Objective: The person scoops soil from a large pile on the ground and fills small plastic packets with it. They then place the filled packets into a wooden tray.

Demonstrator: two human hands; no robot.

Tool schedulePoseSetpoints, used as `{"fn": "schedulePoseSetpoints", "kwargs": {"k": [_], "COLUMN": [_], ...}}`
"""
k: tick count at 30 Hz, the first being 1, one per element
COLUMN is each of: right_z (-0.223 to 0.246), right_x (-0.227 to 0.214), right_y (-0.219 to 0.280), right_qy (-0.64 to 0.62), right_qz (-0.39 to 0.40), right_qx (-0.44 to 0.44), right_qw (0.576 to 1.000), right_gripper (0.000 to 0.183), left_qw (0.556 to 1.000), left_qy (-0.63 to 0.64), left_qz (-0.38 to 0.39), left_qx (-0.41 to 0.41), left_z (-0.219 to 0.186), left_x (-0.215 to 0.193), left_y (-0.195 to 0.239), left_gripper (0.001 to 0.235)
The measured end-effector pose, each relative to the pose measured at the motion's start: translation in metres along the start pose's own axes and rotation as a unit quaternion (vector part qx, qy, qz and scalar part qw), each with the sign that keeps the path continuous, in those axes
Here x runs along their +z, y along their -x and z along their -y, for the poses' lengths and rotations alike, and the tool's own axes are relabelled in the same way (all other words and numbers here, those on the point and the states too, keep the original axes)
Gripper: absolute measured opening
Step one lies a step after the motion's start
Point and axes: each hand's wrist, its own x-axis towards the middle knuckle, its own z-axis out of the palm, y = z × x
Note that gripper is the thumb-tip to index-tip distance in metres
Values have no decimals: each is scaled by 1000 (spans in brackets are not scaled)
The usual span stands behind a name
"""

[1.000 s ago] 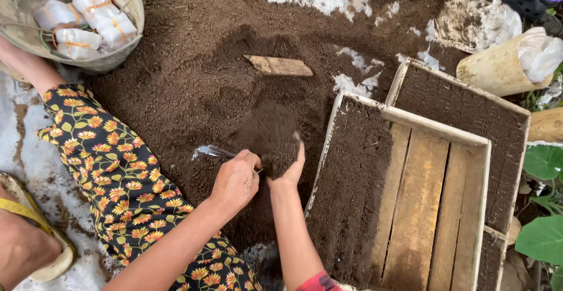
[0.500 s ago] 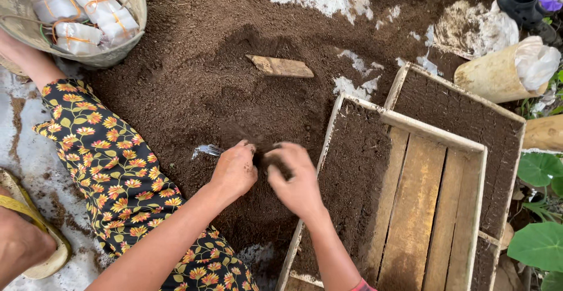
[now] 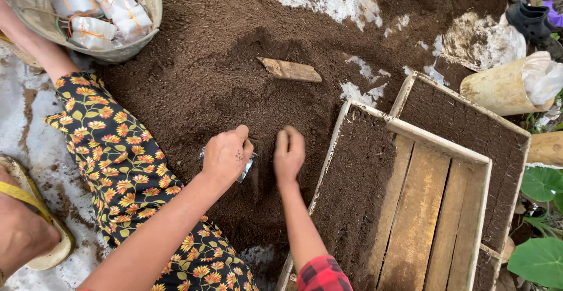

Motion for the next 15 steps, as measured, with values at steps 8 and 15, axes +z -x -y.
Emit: {"fn": "schedulePoseSetpoints", "kwargs": {"k": [8, 15], "right_z": [112, 84], "right_x": [-23, -42], "right_y": [-11, 20], "right_qy": [-375, 149], "right_qz": [-26, 246], "right_qx": [310, -153], "right_qw": [873, 945], "right_gripper": [36, 40], "left_qw": [999, 994], "left_qy": [51, 8], "left_qz": [19, 110], "left_qx": [-5, -24], "left_z": [-7, 21], "left_x": [0, 33], "left_y": [8, -3], "left_gripper": [20, 43]}}
